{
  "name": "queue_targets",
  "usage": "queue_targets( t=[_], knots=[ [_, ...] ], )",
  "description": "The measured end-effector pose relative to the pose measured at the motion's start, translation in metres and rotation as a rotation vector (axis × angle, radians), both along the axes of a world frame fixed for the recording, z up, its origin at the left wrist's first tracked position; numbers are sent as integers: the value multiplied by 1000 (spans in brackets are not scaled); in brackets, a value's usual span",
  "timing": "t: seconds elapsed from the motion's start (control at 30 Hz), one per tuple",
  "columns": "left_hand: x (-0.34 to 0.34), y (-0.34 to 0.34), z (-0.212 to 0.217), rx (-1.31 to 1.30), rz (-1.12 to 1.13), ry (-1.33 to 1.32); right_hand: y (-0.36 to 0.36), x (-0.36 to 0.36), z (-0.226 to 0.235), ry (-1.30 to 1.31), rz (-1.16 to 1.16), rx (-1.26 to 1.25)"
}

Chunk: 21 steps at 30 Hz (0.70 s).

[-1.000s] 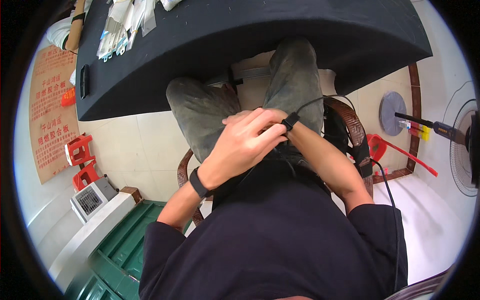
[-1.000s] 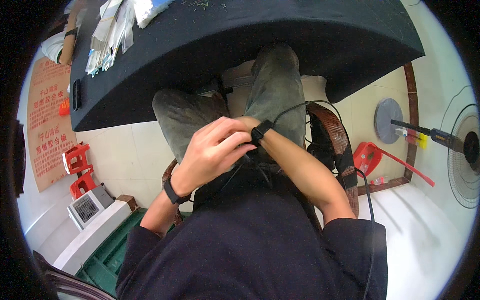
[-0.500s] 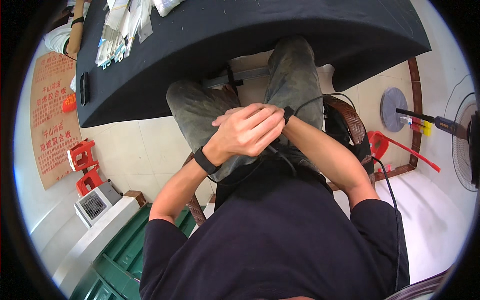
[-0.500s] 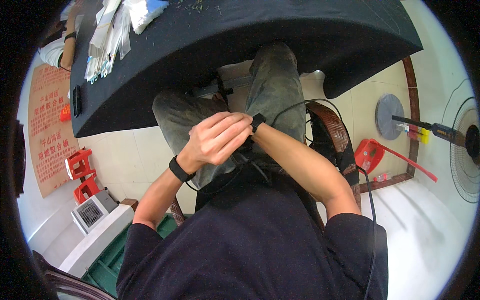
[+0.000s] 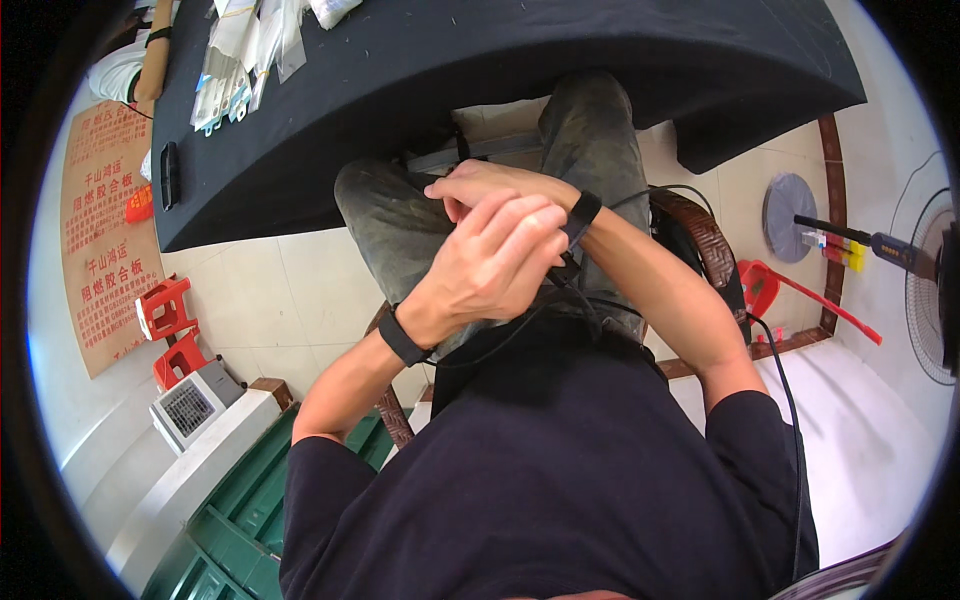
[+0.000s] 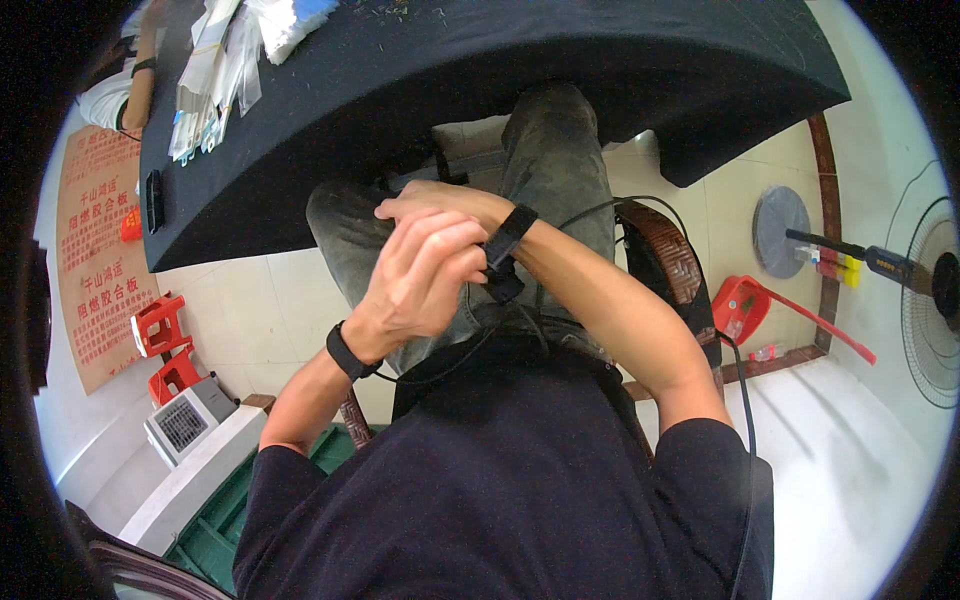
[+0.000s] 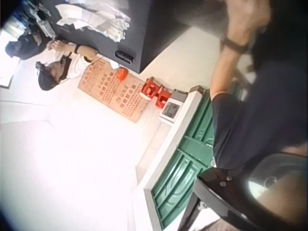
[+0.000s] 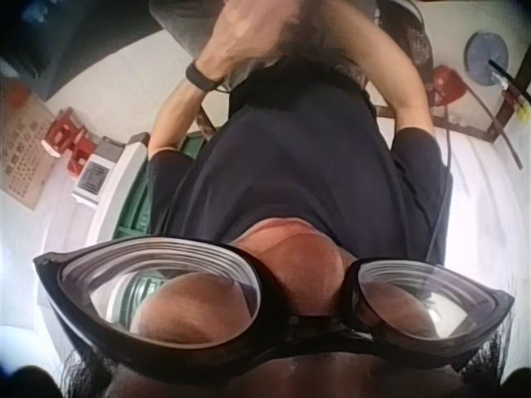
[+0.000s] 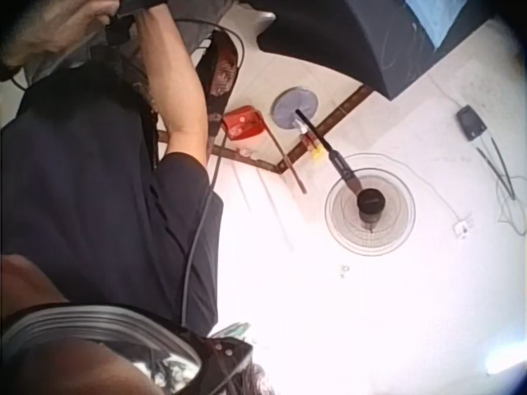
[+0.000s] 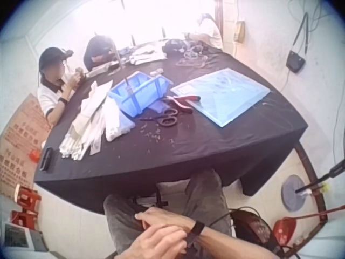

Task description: The recorder is assembling fishing hook rigs by threading line through small beads and attaching hooks.

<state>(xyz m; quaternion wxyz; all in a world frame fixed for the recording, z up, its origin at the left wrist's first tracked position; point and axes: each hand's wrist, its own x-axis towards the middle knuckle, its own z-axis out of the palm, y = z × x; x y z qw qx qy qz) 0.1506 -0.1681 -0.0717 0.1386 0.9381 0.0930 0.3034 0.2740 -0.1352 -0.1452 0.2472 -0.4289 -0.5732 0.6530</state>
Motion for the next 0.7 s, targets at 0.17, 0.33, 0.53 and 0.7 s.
queue_targets(
  t=[0.17,0.33,0.53,0.7],
  knots=[
    [0,6,12,-142,66,-42,-5,4,-26,-218,70,289],
    [0,21,24,-301,111,-67,-21,3,-39,-7,-123,413],
    [3,33,31,-749,162,-76,-27,-27,-54,-64,-277,528],
    [16,33,29,-860,120,-40,-37,-34,-47,211,-521,454]
  ],
)
